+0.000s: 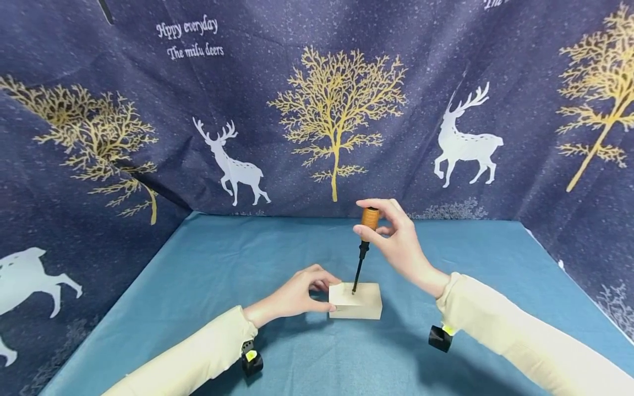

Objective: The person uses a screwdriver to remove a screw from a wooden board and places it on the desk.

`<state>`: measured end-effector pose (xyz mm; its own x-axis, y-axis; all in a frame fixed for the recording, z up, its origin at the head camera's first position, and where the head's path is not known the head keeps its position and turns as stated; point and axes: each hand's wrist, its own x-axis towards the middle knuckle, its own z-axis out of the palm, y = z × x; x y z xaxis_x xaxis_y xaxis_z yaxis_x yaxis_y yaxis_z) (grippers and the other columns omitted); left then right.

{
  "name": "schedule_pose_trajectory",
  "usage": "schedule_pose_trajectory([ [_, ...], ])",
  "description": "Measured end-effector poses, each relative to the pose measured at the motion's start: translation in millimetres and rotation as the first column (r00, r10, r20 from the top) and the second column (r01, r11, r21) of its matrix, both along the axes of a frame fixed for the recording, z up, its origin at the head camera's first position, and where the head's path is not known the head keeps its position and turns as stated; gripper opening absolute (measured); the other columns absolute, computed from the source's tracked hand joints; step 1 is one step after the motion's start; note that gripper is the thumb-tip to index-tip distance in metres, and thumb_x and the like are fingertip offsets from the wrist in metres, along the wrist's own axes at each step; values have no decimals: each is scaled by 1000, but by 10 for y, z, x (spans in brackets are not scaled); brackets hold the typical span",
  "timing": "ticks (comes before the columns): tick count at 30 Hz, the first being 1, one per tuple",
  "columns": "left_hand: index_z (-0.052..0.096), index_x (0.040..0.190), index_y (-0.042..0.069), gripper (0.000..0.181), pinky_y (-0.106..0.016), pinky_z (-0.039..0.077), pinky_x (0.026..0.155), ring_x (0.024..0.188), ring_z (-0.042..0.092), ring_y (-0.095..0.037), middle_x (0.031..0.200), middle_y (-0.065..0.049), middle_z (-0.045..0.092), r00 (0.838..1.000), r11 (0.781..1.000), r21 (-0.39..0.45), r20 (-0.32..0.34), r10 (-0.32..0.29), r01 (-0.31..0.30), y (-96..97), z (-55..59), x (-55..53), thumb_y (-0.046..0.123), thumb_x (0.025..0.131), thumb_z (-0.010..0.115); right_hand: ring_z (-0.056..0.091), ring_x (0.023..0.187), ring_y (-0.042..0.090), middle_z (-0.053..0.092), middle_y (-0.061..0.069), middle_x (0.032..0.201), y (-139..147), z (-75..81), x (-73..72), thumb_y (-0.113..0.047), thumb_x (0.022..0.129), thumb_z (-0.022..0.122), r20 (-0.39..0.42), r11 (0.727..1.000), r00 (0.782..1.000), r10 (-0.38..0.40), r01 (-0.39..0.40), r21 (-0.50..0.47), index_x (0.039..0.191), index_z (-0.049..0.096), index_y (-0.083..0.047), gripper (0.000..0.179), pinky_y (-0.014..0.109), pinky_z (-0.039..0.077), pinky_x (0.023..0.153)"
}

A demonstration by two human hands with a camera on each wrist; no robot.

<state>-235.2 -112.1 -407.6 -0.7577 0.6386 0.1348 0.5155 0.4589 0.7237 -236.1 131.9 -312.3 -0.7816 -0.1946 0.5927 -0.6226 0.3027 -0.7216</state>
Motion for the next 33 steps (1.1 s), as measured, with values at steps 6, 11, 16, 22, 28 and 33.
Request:
schedule_pose_trajectory([
  [6, 68, 124, 21, 43, -32, 56, 91, 101, 66, -19, 112, -1, 60, 1000, 1000, 1, -14, -9, 9, -5, 16, -8, 27, 83, 81, 59, 93, 2, 59, 7, 113, -2, 8, 60, -6, 84, 77, -96, 1000, 995, -18, 20, 19, 129, 52, -10, 51, 20, 56, 71],
  [11, 68, 124, 20, 43, -33, 56, 90, 101, 66, -21, 112, -3, 60, 999, 1000, 9, -33, -22, 22, -12, 32, -11, 26, 83, 81, 63, 102, -1, 60, 10, 128, 5, 69, 65, -3, 82, 78, -105, 999, 994, -5, 10, 41, 115, 51, -2, 43, 19, 57, 72],
  [16, 68, 123, 22, 43, -31, 55, 91, 101, 66, -18, 112, 0, 61, 1000, 1000, -5, -15, -6, 6, -16, 19, -19, 26, 83, 81, 66, 102, -1, 61, 3, 130, 51, 96, 11, 0, 85, 75, -4, 993, 994, 106, -106, -54, 116, 55, -1, 37, 21, 58, 76],
  [22, 68, 123, 22, 44, -29, 54, 91, 101, 65, -16, 112, 1, 60, 1000, 1000, -13, 0, 1, -1, -18, 7, -27, 28, 82, 82, 70, 108, 13, 69, -7, 121, 158, 126, -90, 0, 91, 67, 75, 935, 935, 347, -339, -107, 128, 58, -7, 38, 30, 60, 85],
  [28, 68, 123, 22, 44, -30, 54, 93, 102, 65, -17, 113, 2, 60, 1000, 1000, -22, 9, -8, 8, -16, 15, -25, 28, 82, 82, 68, 114, 19, 60, 21, 131, 201, 115, -162, -1, 100, 52, 64, 894, 893, 446, -447, -1, 137, 43, -7, 38, 34, 58, 90],
  [33, 68, 123, 20, 44, -33, 55, 92, 102, 65, -19, 113, -2, 60, 1000, 1000, -8, -10, -16, 16, -12, 31, -12, 28, 82, 82, 66, 102, 10, 63, 14, 128, 132, 74, -110, -9, 95, 65, -89, 971, 981, 173, -155, 179, 134, 42, -9, 45, 27, 58, 80],
])
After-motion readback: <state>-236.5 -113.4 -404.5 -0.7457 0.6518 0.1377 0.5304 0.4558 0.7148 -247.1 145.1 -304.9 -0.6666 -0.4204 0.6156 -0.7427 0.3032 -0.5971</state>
